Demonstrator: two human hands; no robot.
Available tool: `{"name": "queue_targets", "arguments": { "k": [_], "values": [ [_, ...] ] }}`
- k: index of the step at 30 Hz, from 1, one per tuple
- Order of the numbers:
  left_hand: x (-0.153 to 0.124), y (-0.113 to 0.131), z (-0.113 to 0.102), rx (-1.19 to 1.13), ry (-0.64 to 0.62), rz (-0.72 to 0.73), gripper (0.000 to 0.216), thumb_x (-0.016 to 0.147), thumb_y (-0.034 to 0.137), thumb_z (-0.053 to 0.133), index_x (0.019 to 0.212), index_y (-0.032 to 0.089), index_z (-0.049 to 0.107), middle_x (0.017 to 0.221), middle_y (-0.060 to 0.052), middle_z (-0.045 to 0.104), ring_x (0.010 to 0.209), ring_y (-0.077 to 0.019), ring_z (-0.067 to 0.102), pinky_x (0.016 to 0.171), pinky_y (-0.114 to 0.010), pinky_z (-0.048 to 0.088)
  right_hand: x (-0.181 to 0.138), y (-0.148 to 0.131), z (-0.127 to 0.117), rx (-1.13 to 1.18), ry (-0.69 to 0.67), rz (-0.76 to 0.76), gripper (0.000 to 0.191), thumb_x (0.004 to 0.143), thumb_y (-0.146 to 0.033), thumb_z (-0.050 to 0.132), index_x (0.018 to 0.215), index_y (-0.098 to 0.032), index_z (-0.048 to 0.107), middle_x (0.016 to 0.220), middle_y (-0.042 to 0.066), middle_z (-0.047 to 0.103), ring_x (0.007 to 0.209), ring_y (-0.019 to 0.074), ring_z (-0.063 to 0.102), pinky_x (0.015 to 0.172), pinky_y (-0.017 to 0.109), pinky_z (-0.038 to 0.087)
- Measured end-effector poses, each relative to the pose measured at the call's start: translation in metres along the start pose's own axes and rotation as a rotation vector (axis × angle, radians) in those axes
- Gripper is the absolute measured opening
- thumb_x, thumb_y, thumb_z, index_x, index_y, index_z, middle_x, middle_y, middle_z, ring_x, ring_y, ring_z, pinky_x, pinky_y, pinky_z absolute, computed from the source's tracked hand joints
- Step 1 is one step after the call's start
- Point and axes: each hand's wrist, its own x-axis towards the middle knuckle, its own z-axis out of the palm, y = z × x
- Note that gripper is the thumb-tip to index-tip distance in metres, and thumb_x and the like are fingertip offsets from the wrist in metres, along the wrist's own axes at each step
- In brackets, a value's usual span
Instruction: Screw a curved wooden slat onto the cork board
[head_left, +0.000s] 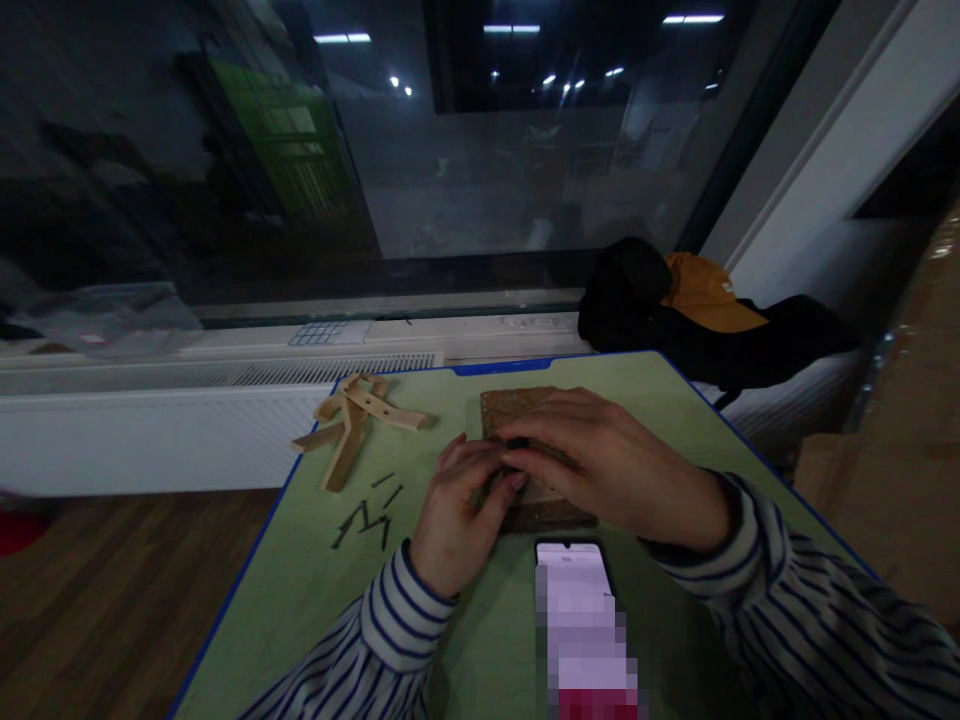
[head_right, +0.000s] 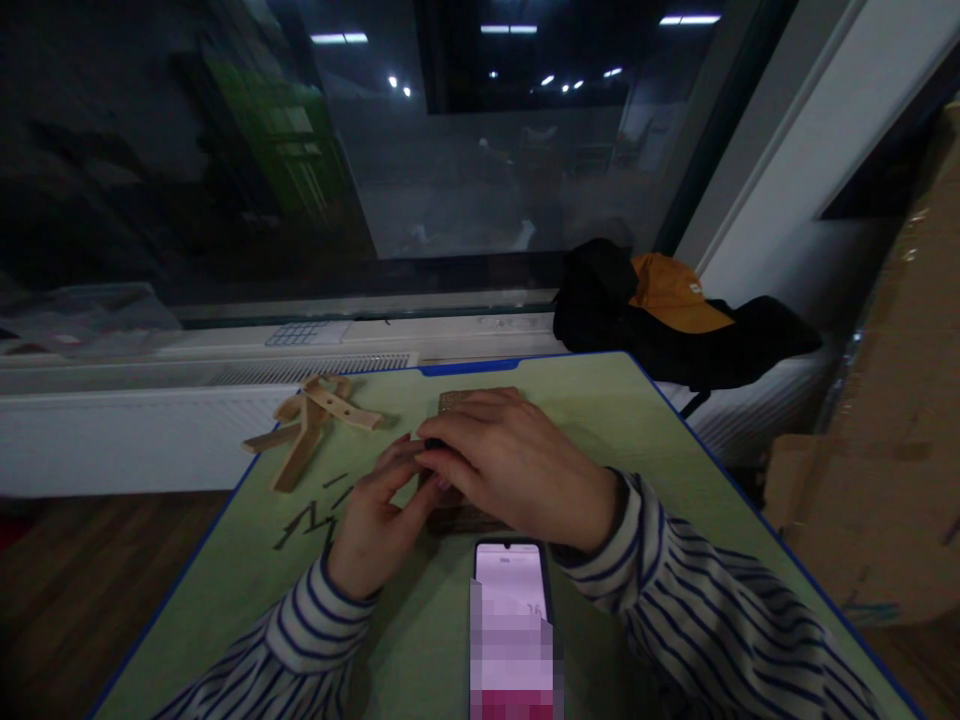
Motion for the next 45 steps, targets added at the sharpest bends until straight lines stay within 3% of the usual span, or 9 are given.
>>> {"name": "queue_targets", "arguments": {
  "k": [6,13,18,21,30,40,45],
  "values": [
    [-0.0015,0.0027,0.0011,-0.011,-0.017,-0.004,0.017,0.082,0.016,0.056,0.096,0.022,0.063,0.096,-0.004,0.067,0.097,-0.0198,0.056,0.097,-0.043,0.037,0.0002,0.0000,0.0002,-0.020,-0.012,0.034,0.021,0.088,-0.032,0.051,0.099,-0.017,0.061,0.097,0.005,0.066,0.095,0.0182,0.058,0.087,0.033,0.040],
    [-0.0005,-0.0004,0.0035,0.017,0.116,-0.038,0.015,0.076,0.019,0.062,0.090,0.019,0.063,0.090,-0.004,0.068,0.093,-0.0210,0.059,0.095,-0.043,0.039,0.0004,-0.0028,0.0008,-0.029,-0.012,0.044,0.024,0.089,-0.032,0.051,0.104,-0.016,0.059,0.102,0.007,0.065,0.098,0.0195,0.056,0.090,0.035,0.040],
    [-0.0003,-0.0012,0.0017,-0.005,0.094,-0.046,0.010,0.077,0.019,0.061,0.086,0.019,0.064,0.087,-0.004,0.067,0.090,-0.0201,0.060,0.097,-0.045,0.037,-0.0005,-0.0056,-0.0027,0.031,-0.015,0.007,0.029,0.089,-0.025,0.050,0.116,-0.014,0.055,0.109,0.009,0.062,0.105,0.0188,0.053,0.094,0.034,0.038],
    [-0.0007,-0.0010,0.0011,-0.018,0.071,-0.045,0.010,0.078,0.019,0.061,0.087,0.020,0.065,0.090,-0.004,0.067,0.094,-0.0211,0.059,0.097,-0.046,0.036,-0.0006,-0.0060,-0.0052,0.066,-0.029,-0.021,0.022,0.089,-0.019,0.048,0.108,-0.015,0.060,0.105,0.006,0.064,0.102,0.0165,0.054,0.093,0.031,0.038],
    [-0.0006,0.0020,0.0003,-0.021,-0.006,-0.015,0.015,0.080,0.017,0.058,0.093,0.021,0.065,0.093,-0.005,0.067,0.096,-0.0211,0.058,0.098,-0.047,0.036,0.0014,-0.0022,-0.0026,0.056,-0.019,-0.007,0.017,0.090,-0.025,0.050,0.098,-0.016,0.063,0.094,0.004,0.065,0.091,0.0166,0.056,0.085,0.032,0.040],
    [0.0011,0.0002,0.0005,-0.024,0.079,-0.031,0.015,0.076,0.019,0.063,0.090,0.020,0.065,0.091,-0.005,0.068,0.092,-0.0212,0.060,0.097,-0.047,0.037,0.0008,-0.0018,-0.0006,0.056,-0.012,0.000,0.019,0.090,-0.028,0.050,0.100,-0.016,0.062,0.093,0.005,0.065,0.091,0.0178,0.056,0.086,0.034,0.040],
    [-0.0005,-0.0017,0.0009,-0.032,0.059,-0.022,0.012,0.078,0.020,0.061,0.090,0.019,0.065,0.093,-0.006,0.068,0.094,-0.0215,0.060,0.096,-0.047,0.038,-0.0001,-0.0025,-0.0029,0.067,-0.018,-0.012,0.024,0.089,-0.027,0.050,0.107,-0.015,0.059,0.103,0.008,0.064,0.098,0.0183,0.055,0.089,0.034,0.040]
  ]
}}
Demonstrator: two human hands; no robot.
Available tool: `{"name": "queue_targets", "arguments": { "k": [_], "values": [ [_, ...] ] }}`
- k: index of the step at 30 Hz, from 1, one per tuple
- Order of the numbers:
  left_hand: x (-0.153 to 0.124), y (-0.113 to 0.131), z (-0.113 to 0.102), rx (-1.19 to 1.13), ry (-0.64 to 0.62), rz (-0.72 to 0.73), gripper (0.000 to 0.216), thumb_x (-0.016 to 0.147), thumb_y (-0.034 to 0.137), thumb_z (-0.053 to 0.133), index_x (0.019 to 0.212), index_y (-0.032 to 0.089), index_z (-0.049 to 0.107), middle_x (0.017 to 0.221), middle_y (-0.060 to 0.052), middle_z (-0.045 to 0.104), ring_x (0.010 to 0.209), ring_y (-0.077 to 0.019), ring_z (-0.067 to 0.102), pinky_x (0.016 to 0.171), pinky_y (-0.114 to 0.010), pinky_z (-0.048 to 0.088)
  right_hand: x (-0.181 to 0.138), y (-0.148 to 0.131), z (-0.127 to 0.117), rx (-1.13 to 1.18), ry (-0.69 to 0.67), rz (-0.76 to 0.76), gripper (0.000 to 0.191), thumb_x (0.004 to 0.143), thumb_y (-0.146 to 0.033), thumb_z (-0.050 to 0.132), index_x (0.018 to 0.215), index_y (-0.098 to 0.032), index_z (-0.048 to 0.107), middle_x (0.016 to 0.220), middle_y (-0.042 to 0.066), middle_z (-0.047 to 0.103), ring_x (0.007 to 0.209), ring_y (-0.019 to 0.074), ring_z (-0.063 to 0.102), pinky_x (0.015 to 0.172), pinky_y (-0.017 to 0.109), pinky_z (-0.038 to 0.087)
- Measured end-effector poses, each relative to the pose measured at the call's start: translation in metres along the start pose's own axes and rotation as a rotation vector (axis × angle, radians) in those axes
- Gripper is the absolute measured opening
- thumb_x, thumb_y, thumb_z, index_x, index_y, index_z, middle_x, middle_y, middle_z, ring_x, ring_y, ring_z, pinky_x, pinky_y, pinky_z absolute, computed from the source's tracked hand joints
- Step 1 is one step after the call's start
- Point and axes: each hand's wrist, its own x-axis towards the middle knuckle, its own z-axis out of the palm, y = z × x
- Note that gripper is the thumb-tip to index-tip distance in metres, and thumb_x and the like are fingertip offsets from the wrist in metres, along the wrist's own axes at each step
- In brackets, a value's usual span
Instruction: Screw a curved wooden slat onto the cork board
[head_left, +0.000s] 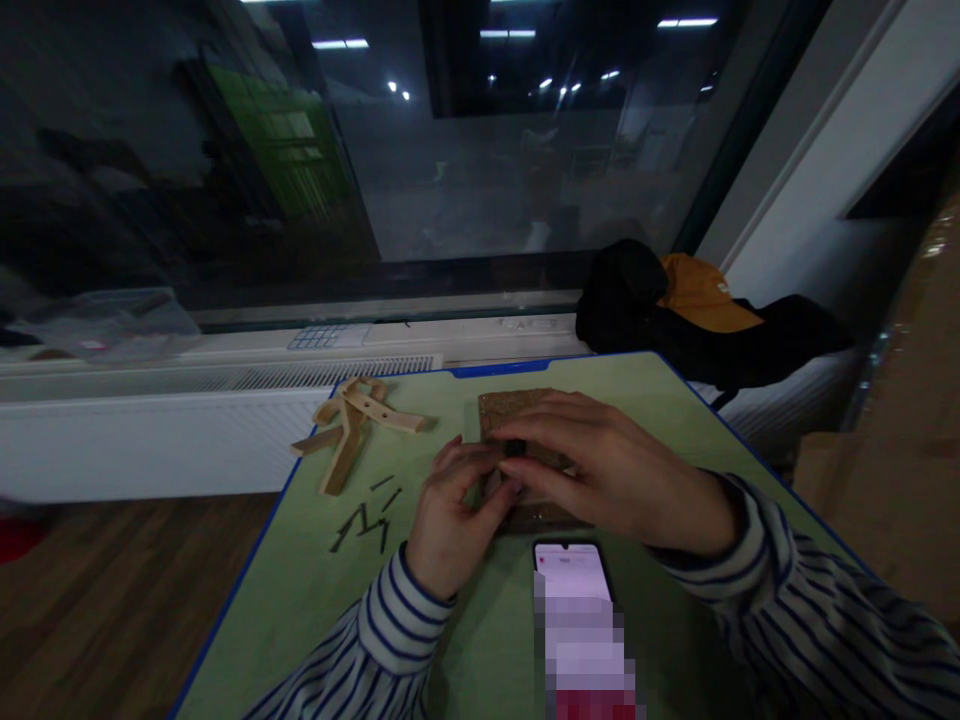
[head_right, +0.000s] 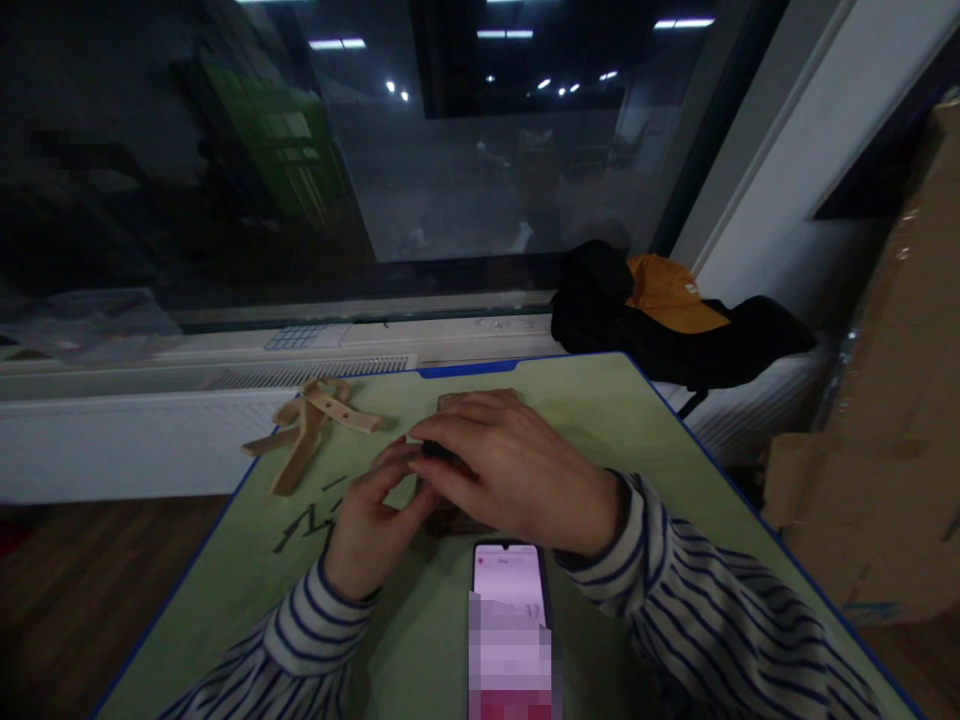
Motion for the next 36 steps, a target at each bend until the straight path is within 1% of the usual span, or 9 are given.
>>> {"name": "queue_targets", "arguments": {
  "k": [4,6,8,10,16,20,23,28,36],
  "values": [
    [0.001,0.000,-0.005,0.000,-0.040,0.003,0.013,0.078,0.021,0.061,0.090,0.018,0.065,0.097,-0.008,0.067,0.096,-0.0213,0.060,0.090,-0.040,0.045,-0.001,0.000,-0.001,0.000,-0.004,-0.024,0.021,0.089,-0.022,0.050,0.107,-0.017,0.060,0.102,0.007,0.065,0.098,0.0175,0.056,0.089,0.033,0.041],
    [0.003,-0.001,-0.009,0.008,-0.096,-0.011,0.023,0.075,0.022,0.065,0.098,0.018,0.063,0.100,-0.007,0.066,0.097,-0.0211,0.060,0.087,-0.037,0.047,-0.001,0.000,-0.001,-0.010,-0.005,-0.015,0.021,0.090,-0.023,0.049,0.106,-0.016,0.061,0.101,0.007,0.066,0.097,0.0179,0.057,0.088,0.034,0.041],
    [0.004,-0.003,-0.014,0.025,-0.162,-0.032,0.037,0.071,0.023,0.069,0.106,0.020,0.059,0.102,-0.007,0.065,0.097,-0.0214,0.060,0.087,-0.038,0.048,-0.001,0.000,-0.001,-0.017,-0.006,-0.010,0.022,0.090,-0.024,0.048,0.107,-0.016,0.061,0.102,0.007,0.066,0.097,0.0181,0.057,0.088,0.035,0.042],
    [0.004,-0.007,-0.018,0.039,-0.218,-0.044,0.045,0.069,0.024,0.071,0.112,0.022,0.056,0.104,-0.006,0.066,0.097,-0.0218,0.061,0.086,-0.038,0.048,-0.001,0.000,-0.001,-0.018,-0.012,-0.013,0.023,0.091,-0.024,0.047,0.107,-0.016,0.060,0.102,0.007,0.066,0.097,0.0180,0.057,0.088,0.035,0.042],
    [0.001,-0.017,-0.018,0.072,-0.316,-0.057,0.042,0.072,0.021,0.067,0.112,0.023,0.059,0.102,-0.005,0.068,0.095,-0.0211,0.063,0.084,-0.034,0.050,0.000,0.002,-0.003,-0.041,-0.017,-0.028,0.023,0.090,-0.023,0.048,0.108,-0.014,0.060,0.103,0.007,0.065,0.098,0.0172,0.057,0.090,0.033,0.041],
    [0.002,-0.016,-0.018,0.096,-0.335,-0.071,0.036,0.076,0.021,0.063,0.112,0.023,0.060,0.099,-0.004,0.070,0.090,-0.0201,0.066,0.082,-0.032,0.051,-0.001,0.003,-0.002,-0.045,-0.016,-0.025,0.023,0.091,-0.023,0.047,0.109,-0.015,0.060,0.103,0.007,0.066,0.097,0.0172,0.057,0.089,0.034,0.042],
    [0.002,-0.016,-0.018,0.097,-0.349,-0.080,0.037,0.077,0.020,0.062,0.114,0.022,0.059,0.101,-0.004,0.070,0.090,-0.0198,0.066,0.083,-0.032,0.051,-0.001,0.003,-0.002,-0.043,-0.021,-0.020,0.023,0.091,-0.024,0.047,0.109,-0.015,0.060,0.103,0.007,0.066,0.097,0.0176,0.058,0.090,0.034,0.042],
    [0.001,-0.018,-0.018,0.086,-0.344,-0.073,0.038,0.078,0.020,0.061,0.116,0.023,0.058,0.103,-0.004,0.070,0.094,-0.0206,0.065,0.085,-0.033,0.050,-0.001,0.003,-0.003,-0.044,-0.021,-0.020,0.023,0.091,-0.023,0.048,0.108,-0.016,0.060,0.102,0.007,0.066,0.096,0.0178,0.058,0.088,0.034,0.043],
    [0.003,-0.014,-0.018,0.087,-0.337,-0.069,0.036,0.077,0.022,0.062,0.113,0.022,0.060,0.100,-0.004,0.070,0.091,-0.0209,0.066,0.083,-0.034,0.051,-0.001,0.003,-0.002,-0.047,-0.007,-0.025,0.022,0.090,-0.023,0.048,0.107,-0.016,0.060,0.103,0.006,0.067,0.097,0.0174,0.059,0.089,0.034,0.043]
  ]
}}
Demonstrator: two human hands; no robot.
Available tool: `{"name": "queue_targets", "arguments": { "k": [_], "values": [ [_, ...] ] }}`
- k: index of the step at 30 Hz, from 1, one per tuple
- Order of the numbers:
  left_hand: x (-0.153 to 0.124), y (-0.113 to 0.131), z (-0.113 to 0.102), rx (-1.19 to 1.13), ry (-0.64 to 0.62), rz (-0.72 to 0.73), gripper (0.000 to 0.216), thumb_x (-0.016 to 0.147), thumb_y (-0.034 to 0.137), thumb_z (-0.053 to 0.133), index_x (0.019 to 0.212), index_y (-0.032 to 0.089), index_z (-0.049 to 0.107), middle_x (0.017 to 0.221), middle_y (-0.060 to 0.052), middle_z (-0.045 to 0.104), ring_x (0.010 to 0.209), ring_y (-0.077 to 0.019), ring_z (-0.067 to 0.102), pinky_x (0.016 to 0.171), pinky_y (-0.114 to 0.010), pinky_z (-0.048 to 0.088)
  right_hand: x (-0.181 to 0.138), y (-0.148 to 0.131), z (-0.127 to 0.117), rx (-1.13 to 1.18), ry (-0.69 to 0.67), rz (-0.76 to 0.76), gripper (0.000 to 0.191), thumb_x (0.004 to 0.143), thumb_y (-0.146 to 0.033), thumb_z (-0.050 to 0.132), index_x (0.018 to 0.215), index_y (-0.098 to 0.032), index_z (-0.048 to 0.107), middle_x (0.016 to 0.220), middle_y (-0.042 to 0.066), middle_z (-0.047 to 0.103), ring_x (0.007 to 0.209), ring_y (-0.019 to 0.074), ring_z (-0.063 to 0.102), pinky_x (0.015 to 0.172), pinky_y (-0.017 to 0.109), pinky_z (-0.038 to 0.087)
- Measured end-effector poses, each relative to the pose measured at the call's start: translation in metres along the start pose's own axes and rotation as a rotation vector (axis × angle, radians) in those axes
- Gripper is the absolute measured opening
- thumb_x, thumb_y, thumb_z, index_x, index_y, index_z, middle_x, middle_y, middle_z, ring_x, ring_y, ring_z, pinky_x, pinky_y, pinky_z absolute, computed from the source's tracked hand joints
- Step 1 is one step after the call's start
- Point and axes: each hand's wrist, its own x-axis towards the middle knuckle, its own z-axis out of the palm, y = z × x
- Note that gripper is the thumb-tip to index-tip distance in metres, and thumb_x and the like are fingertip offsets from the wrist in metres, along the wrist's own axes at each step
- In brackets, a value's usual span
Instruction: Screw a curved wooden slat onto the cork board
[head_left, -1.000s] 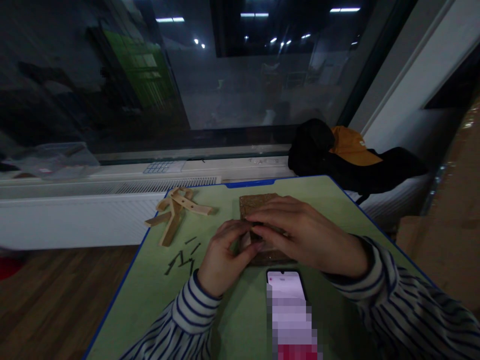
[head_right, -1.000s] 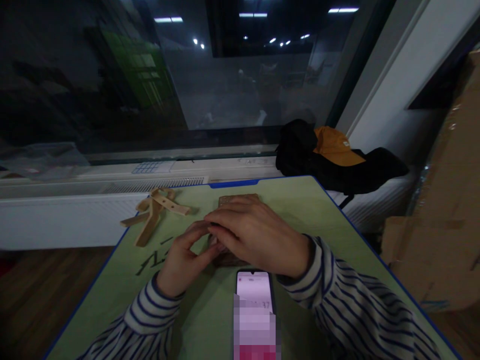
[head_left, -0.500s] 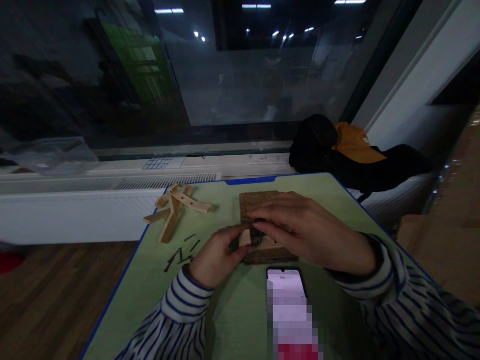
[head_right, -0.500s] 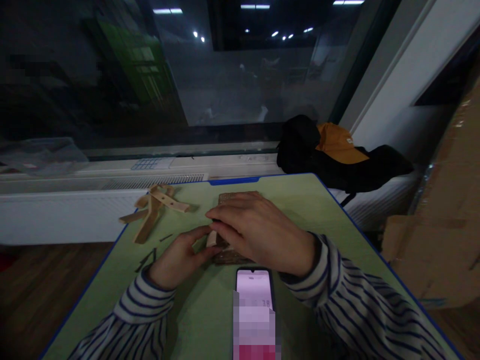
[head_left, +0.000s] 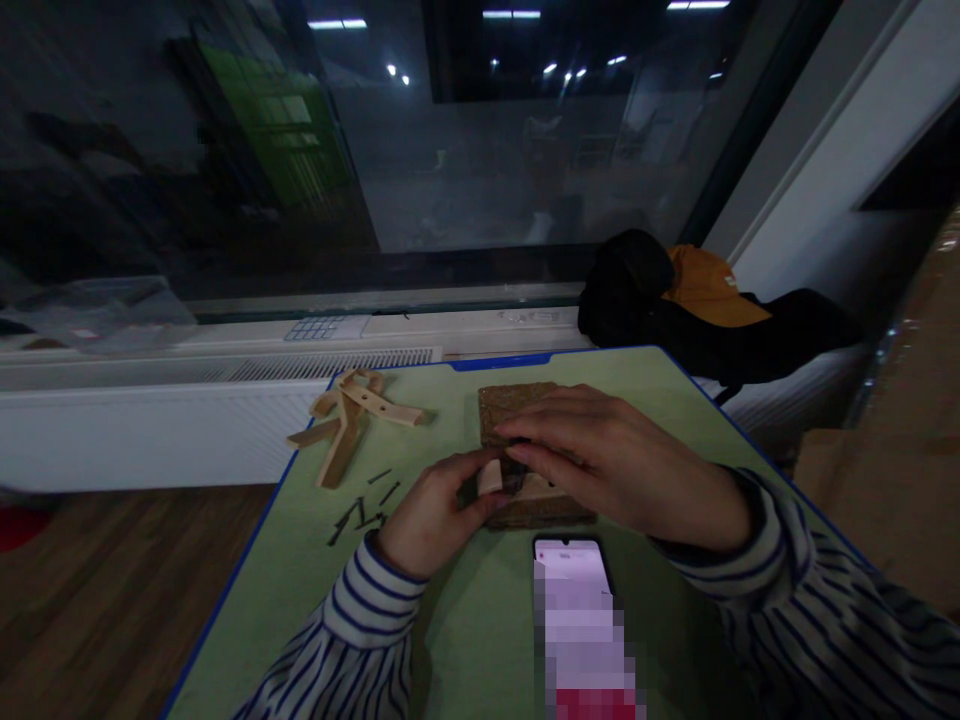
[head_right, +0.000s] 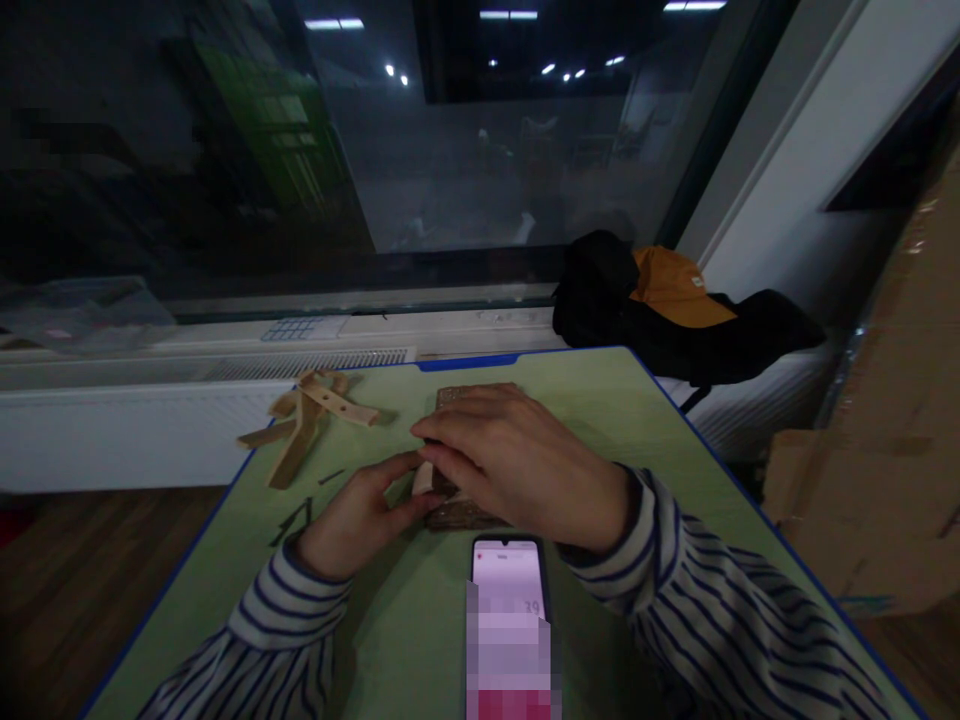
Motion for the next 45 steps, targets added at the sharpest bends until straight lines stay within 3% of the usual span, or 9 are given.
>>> {"name": "queue_targets", "arguments": {
  "k": [12,18,26,34,45],
  "values": [
    [-0.001,-0.002,0.002,-0.045,-0.014,0.002,0.040,0.076,0.022,0.063,0.115,0.023,0.057,0.103,-0.005,0.069,0.093,-0.0210,0.065,0.085,-0.036,0.051,0.001,-0.001,-0.001,0.000,-0.008,0.011,0.022,0.090,-0.022,0.048,0.108,-0.016,0.060,0.102,0.006,0.067,0.097,0.0175,0.058,0.089,0.034,0.043],
    [-0.001,0.004,-0.002,-0.038,0.067,0.020,0.048,0.071,0.025,0.069,0.116,0.021,0.055,0.108,-0.007,0.066,0.099,-0.0222,0.062,0.088,-0.038,0.049,0.001,-0.001,-0.002,0.019,-0.004,0.012,0.022,0.091,-0.024,0.047,0.104,-0.017,0.062,0.101,0.007,0.067,0.095,0.0181,0.059,0.085,0.034,0.044],
    [0.003,0.018,-0.001,-0.072,0.197,0.032,0.031,0.072,0.024,0.068,0.102,0.017,0.061,0.101,-0.007,0.067,0.095,-0.0201,0.062,0.087,-0.033,0.048,0.001,-0.003,-0.005,-0.004,-0.036,0.004,0.026,0.092,-0.024,0.044,0.109,-0.014,0.060,0.110,0.010,0.063,0.103,0.0198,0.055,0.091,0.036,0.041],
    [0.008,0.023,0.013,-0.072,0.363,0.036,0.015,0.076,0.024,0.064,0.089,0.018,0.065,0.090,-0.006,0.071,0.091,-0.0212,0.063,0.093,-0.041,0.043,-0.002,-0.002,-0.006,-0.021,-0.051,-0.006,0.023,0.090,-0.018,0.045,0.107,-0.014,0.061,0.111,0.009,0.061,0.104,0.0195,0.054,0.091,0.034,0.041],
    [0.004,0.017,0.014,-0.053,0.329,0.105,0.014,0.079,0.021,0.062,0.092,0.021,0.067,0.089,-0.004,0.071,0.091,-0.0197,0.063,0.095,-0.040,0.041,0.001,-0.001,-0.002,-0.030,-0.015,0.002,0.023,0.090,-0.023,0.048,0.107,-0.015,0.062,0.102,0.007,0.065,0.096,0.0180,0.057,0.086,0.032,0.042]
  ]
}}
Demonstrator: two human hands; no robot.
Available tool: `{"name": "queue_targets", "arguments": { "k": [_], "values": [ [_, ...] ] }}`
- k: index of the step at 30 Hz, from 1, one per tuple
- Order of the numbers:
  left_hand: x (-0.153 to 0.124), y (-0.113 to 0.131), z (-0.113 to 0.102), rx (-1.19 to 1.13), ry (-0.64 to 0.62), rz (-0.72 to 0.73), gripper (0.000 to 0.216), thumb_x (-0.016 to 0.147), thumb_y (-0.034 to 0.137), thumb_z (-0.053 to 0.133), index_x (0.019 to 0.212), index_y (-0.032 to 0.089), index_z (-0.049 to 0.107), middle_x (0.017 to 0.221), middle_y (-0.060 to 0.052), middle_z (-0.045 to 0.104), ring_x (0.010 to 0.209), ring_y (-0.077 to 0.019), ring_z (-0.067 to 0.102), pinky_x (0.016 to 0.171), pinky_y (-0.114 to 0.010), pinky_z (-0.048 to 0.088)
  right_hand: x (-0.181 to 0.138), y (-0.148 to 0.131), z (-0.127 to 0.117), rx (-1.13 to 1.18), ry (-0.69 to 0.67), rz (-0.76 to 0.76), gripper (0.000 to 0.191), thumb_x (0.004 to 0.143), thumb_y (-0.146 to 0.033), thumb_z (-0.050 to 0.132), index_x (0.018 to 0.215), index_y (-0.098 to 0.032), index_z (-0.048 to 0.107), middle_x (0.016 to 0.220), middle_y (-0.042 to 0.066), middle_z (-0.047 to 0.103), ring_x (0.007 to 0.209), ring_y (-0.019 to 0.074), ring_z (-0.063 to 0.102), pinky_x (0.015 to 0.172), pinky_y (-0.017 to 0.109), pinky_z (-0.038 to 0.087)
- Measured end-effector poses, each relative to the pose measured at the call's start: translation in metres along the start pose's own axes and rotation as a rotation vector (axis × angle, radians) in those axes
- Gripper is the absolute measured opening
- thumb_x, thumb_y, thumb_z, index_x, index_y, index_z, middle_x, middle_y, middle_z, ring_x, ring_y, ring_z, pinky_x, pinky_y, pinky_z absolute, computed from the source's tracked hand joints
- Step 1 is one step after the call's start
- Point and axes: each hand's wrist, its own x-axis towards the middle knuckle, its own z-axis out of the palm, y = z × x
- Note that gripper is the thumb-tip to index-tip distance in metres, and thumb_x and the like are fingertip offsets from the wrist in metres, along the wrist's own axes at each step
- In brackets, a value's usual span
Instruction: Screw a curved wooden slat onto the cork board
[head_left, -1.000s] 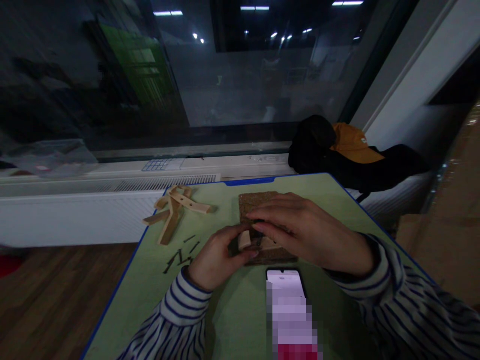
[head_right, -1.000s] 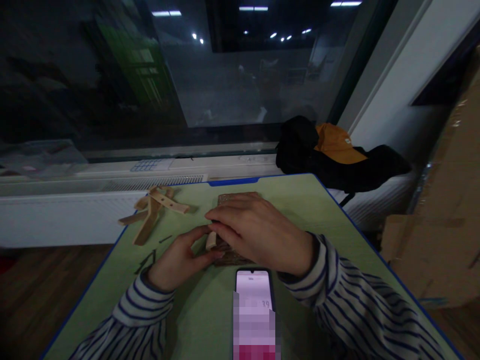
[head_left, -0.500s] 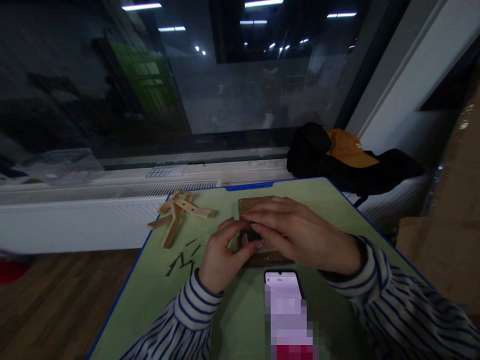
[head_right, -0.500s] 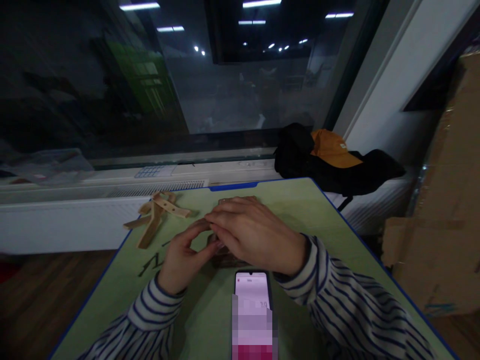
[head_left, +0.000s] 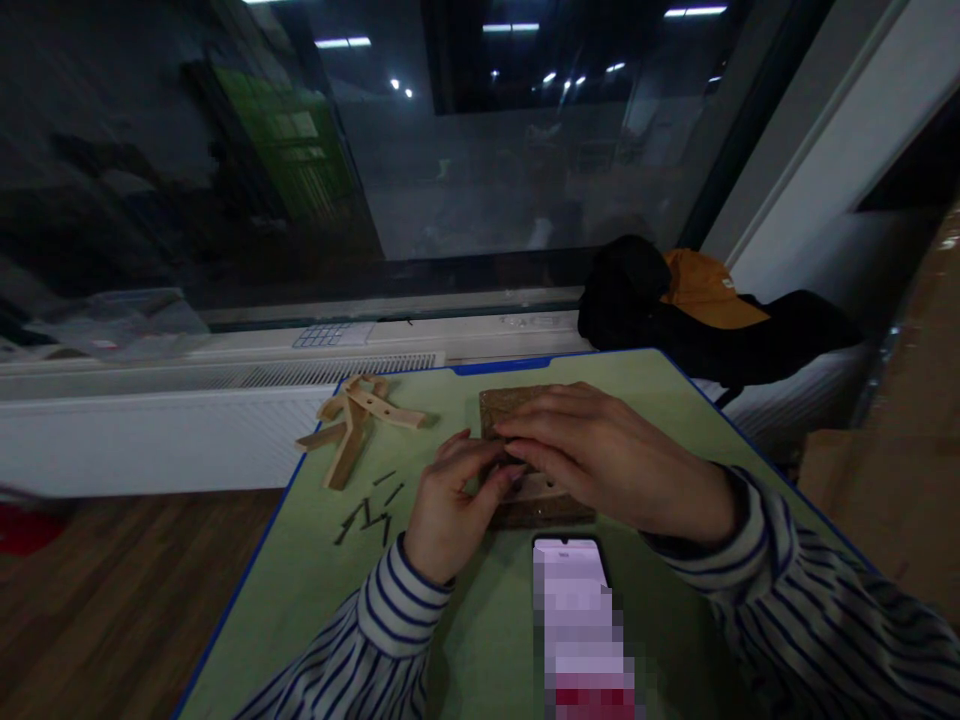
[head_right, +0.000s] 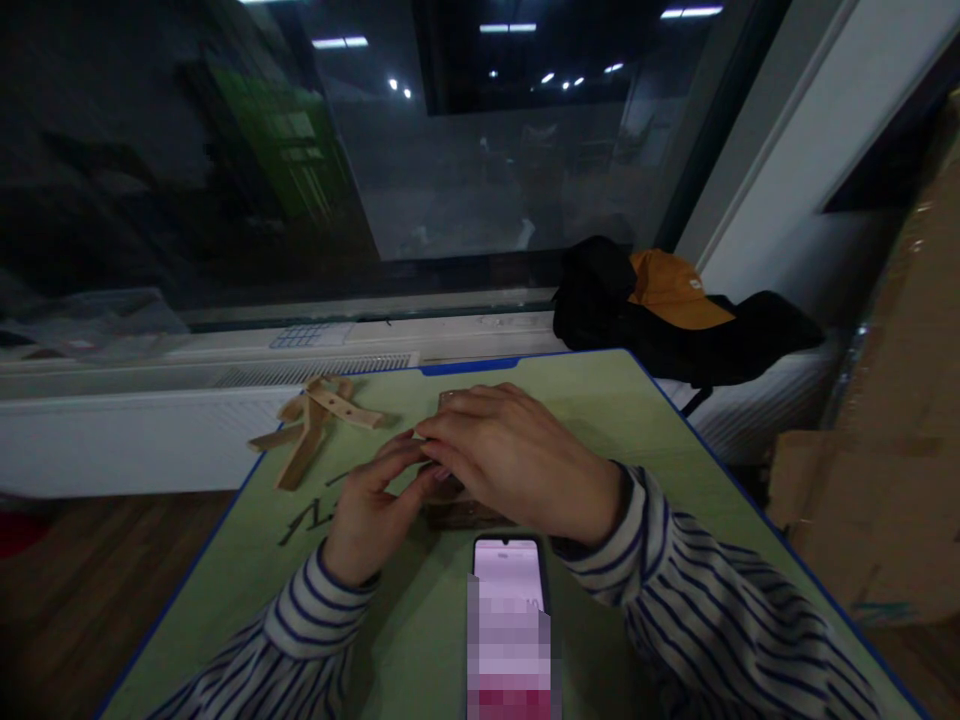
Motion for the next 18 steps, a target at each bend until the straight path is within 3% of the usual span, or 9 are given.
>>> {"name": "queue_targets", "arguments": {
  "k": [8,14,18],
  "values": [
    [0.0026,0.0021,0.0026,0.016,0.068,0.001,0.014,0.076,0.022,0.065,0.090,0.019,0.065,0.089,-0.004,0.070,0.090,-0.0204,0.062,0.093,-0.041,0.042,-0.0002,-0.0007,0.0013,-0.028,-0.010,0.017,0.022,0.091,-0.024,0.047,0.106,-0.016,0.061,0.104,0.007,0.064,0.098,0.0191,0.056,0.088,0.034,0.041],
    [0.0011,0.0004,0.0031,0.020,0.073,0.022,0.012,0.078,0.022,0.064,0.089,0.019,0.066,0.085,-0.003,0.070,0.086,-0.0195,0.063,0.095,-0.042,0.040,-0.0011,-0.0034,-0.0011,0.014,-0.020,0.024,0.030,0.091,-0.022,0.046,0.118,-0.013,0.055,0.114,0.008,0.061,0.107,0.0183,0.052,0.096,0.033,0.037],
    [0.0003,0.0008,0.0022,0.019,0.059,0.014,0.013,0.078,0.022,0.063,0.090,0.019,0.066,0.087,-0.004,0.070,0.087,-0.0200,0.063,0.094,-0.042,0.041,-0.0016,-0.0020,-0.0003,0.032,0.000,-0.017,0.021,0.089,-0.016,0.048,0.105,-0.015,0.061,0.108,0.005,0.064,0.102,0.0160,0.054,0.093,0.031,0.038]
  ]
}}
